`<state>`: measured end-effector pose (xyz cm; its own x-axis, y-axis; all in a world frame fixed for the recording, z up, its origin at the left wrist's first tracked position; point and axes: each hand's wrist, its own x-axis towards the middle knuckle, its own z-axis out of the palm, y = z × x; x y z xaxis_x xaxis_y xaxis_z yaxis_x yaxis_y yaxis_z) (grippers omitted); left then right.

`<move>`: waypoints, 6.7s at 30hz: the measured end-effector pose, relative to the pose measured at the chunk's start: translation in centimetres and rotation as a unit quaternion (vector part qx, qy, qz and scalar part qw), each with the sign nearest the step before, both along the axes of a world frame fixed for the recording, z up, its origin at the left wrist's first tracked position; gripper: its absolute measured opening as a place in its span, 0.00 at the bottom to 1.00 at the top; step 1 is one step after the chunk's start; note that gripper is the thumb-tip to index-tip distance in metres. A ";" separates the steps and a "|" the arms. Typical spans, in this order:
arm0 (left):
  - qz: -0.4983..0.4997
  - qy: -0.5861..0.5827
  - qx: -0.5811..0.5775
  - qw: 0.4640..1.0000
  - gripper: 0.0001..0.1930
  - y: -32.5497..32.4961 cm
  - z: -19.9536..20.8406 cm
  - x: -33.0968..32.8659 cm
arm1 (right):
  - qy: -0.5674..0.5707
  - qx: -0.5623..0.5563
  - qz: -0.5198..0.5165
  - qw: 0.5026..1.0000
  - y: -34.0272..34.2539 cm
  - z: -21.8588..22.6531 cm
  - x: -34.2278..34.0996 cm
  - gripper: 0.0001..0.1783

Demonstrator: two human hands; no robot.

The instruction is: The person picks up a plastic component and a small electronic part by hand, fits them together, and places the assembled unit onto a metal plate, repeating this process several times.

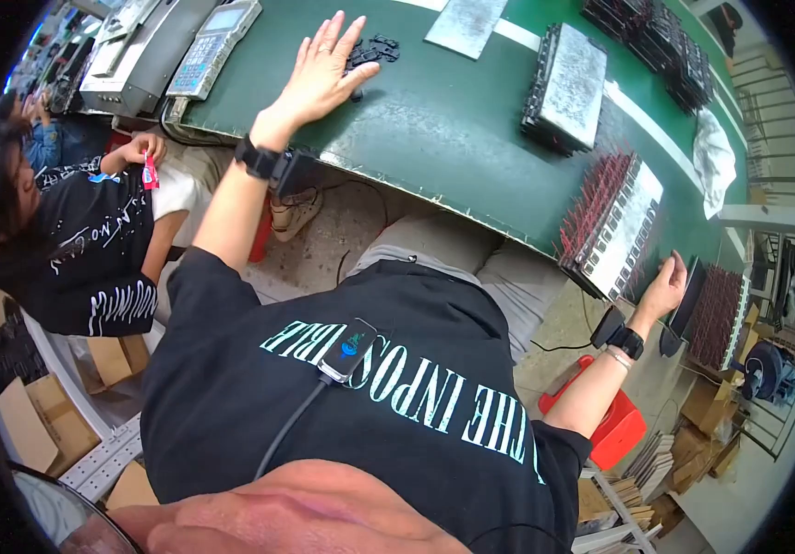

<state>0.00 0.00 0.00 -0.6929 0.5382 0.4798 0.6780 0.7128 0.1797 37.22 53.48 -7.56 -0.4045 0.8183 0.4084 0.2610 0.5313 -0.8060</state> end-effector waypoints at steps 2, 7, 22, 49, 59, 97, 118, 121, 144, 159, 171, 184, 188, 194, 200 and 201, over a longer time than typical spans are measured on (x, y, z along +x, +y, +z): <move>-0.033 -0.069 -0.006 0.997 0.41 0.2 -0.9 -1.1 | -0.017 0.017 0.006 1.000 0.5 1.4 0.7 0.14; -0.038 -0.106 -0.085 0.990 0.40 4.5 -1.9 1.5 | -0.028 0.035 0.007 0.999 2.4 4.9 2.2 0.14; -0.108 -0.036 -0.019 0.993 0.10 11.3 2.8 2.9 | -0.014 -0.099 0.022 0.995 1.4 5.3 3.0 0.15; -0.164 -0.137 -0.091 0.973 0.07 12.9 4.3 3.6 | -0.242 0.184 0.316 0.899 -3.4 17.2 -5.5 0.08; -0.152 -0.058 -0.011 0.987 0.07 12.5 2.3 7.4 | -0.320 0.052 0.323 0.889 -4.1 17.2 -6.5 0.08; -0.275 -0.626 0.367 0.630 0.16 22.1 5.0 16.6 | -0.027 0.012 0.312 0.950 -17.1 16.0 -9.2 0.06; -0.311 -0.508 0.234 0.768 0.17 21.9 4.8 15.7 | -0.043 -0.359 0.375 0.854 -14.9 15.4 -9.4 0.12; -0.304 -0.477 0.303 0.767 0.15 22.3 4.2 15.9 | -0.065 -0.358 0.375 0.852 -14.7 15.6 -9.5 0.12; -0.296 -0.470 0.290 0.779 0.13 21.9 5.8 15.9 | -0.024 -0.428 0.410 0.805 -14.9 15.3 -9.9 0.10; -0.302 -0.516 0.162 0.785 0.07 21.4 9.2 15.1 | -0.139 -0.282 0.411 0.856 -16.2 17.7 -7.3 0.11; -0.145 -0.170 0.057 0.973 0.10 32.6 6.3 -1.0 | -0.206 0.150 0.198 0.947 -9.3 16.1 -3.5 0.10; -0.164 -0.226 0.158 0.947 0.12 26.6 12.5 2.8 | -0.247 0.112 0.229 0.935 -8.9 16.0 -3.9 0.09; -0.138 -0.179 0.079 0.971 0.12 19.6 11.2 2.5 | -0.254 0.115 0.276 0.920 -7.2 15.2 -4.3 0.08; -0.129 -0.078 -0.053 0.987 0.09 9.4 5.8 6.4 | -0.226 0.079 0.210 0.948 -7.5 15.9 -4.1 0.08; -0.117 -0.012 -0.100 0.988 0.08 8.8 3.0 7.9 | -0.003 -0.095 0.212 0.973 -10.3 18.5 -4.2 0.08; -0.108 -0.018 -0.105 0.988 0.08 9.2 2.9 7.9 | -0.023 -0.106 0.217 0.970 -11.0 19.0 -4.2 0.08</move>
<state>7.88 9.19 2.95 -0.5650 0.7609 0.3191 0.8148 0.5754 0.0707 33.06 42.51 11.43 -0.7433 0.6305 0.2238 0.0876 0.4233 -0.9018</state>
